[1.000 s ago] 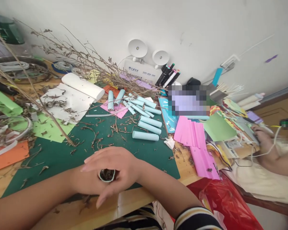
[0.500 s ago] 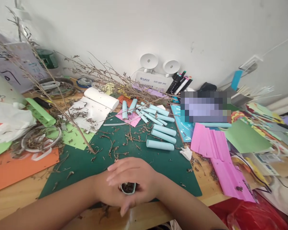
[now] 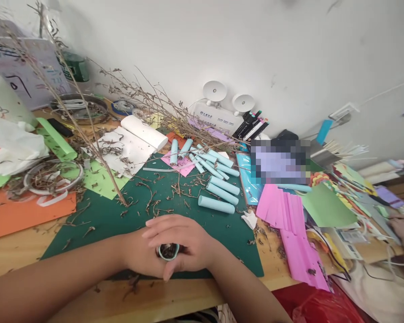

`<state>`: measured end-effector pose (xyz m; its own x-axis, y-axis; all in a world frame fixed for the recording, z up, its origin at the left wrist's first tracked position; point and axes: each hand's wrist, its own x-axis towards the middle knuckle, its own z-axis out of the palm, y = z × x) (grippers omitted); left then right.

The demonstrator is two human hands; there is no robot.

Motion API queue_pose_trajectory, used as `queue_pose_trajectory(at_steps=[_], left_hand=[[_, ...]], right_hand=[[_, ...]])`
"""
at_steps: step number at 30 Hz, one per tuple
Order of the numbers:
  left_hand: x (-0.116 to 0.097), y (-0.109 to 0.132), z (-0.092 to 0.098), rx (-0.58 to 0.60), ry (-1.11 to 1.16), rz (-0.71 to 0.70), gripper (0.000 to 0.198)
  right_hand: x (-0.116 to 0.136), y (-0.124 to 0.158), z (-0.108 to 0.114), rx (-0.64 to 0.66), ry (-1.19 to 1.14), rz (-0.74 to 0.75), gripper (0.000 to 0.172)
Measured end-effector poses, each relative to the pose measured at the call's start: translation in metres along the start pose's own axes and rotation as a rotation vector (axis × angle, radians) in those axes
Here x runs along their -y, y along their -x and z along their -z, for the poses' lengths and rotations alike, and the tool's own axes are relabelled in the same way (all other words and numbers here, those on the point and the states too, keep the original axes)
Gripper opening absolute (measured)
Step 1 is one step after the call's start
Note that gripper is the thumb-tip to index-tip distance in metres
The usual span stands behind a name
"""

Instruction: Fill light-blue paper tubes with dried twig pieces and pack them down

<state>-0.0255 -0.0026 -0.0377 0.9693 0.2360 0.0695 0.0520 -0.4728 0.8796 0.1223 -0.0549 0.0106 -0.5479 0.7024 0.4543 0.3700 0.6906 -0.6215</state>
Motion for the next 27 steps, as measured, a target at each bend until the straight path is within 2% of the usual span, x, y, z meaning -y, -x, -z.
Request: queue_pose_trajectory(at_steps=[4, 7, 11, 14, 16, 20, 21, 22, 24, 27], left_hand=[[0.001, 0.002, -0.002, -0.013, -0.078, 0.000, 0.045], [-0.002, 0.000, 0.000, 0.034, -0.063, 0.001, 0.039], [-0.013, -0.012, 0.006, 0.079, -0.023, -0.039, 0.037], [-0.024, -0.021, 0.008, 0.122, 0.091, -0.037, 0.029], [-0.031, -0.024, 0.008, 0.149, 0.173, 0.005, 0.025], [-0.036, -0.025, 0.006, 0.067, 0.191, 0.029, 0.016], [-0.036, -0.024, 0.006, 0.053, 0.191, 0.026, 0.014], [-0.036, -0.024, 0.006, 0.047, 0.192, 0.020, 0.012], [-0.035, -0.023, 0.006, 0.050, 0.193, 0.010, 0.011], [-0.034, -0.023, 0.008, 0.061, 0.195, 0.012, 0.011]], right_hand=[[-0.002, 0.003, -0.003, 0.090, 0.085, -0.060, 0.048], [-0.003, 0.002, -0.007, 0.110, 0.124, -0.067, 0.045], [0.002, -0.002, 0.002, 0.038, 0.173, -0.005, 0.046], [0.016, 0.016, 0.026, -0.086, 0.331, -0.053, 0.051], [0.025, 0.045, 0.049, -0.219, 0.418, -0.197, 0.057], [0.033, 0.122, 0.093, -0.702, 0.675, -0.847, 0.038], [0.033, 0.139, 0.101, -0.739, 0.735, -1.003, 0.040], [0.032, 0.153, 0.106, -0.706, 0.779, -1.120, 0.040], [0.028, 0.175, 0.109, -0.598, 0.798, -1.261, 0.041], [0.020, 0.193, 0.101, -0.502, 0.755, -1.335, 0.043]])
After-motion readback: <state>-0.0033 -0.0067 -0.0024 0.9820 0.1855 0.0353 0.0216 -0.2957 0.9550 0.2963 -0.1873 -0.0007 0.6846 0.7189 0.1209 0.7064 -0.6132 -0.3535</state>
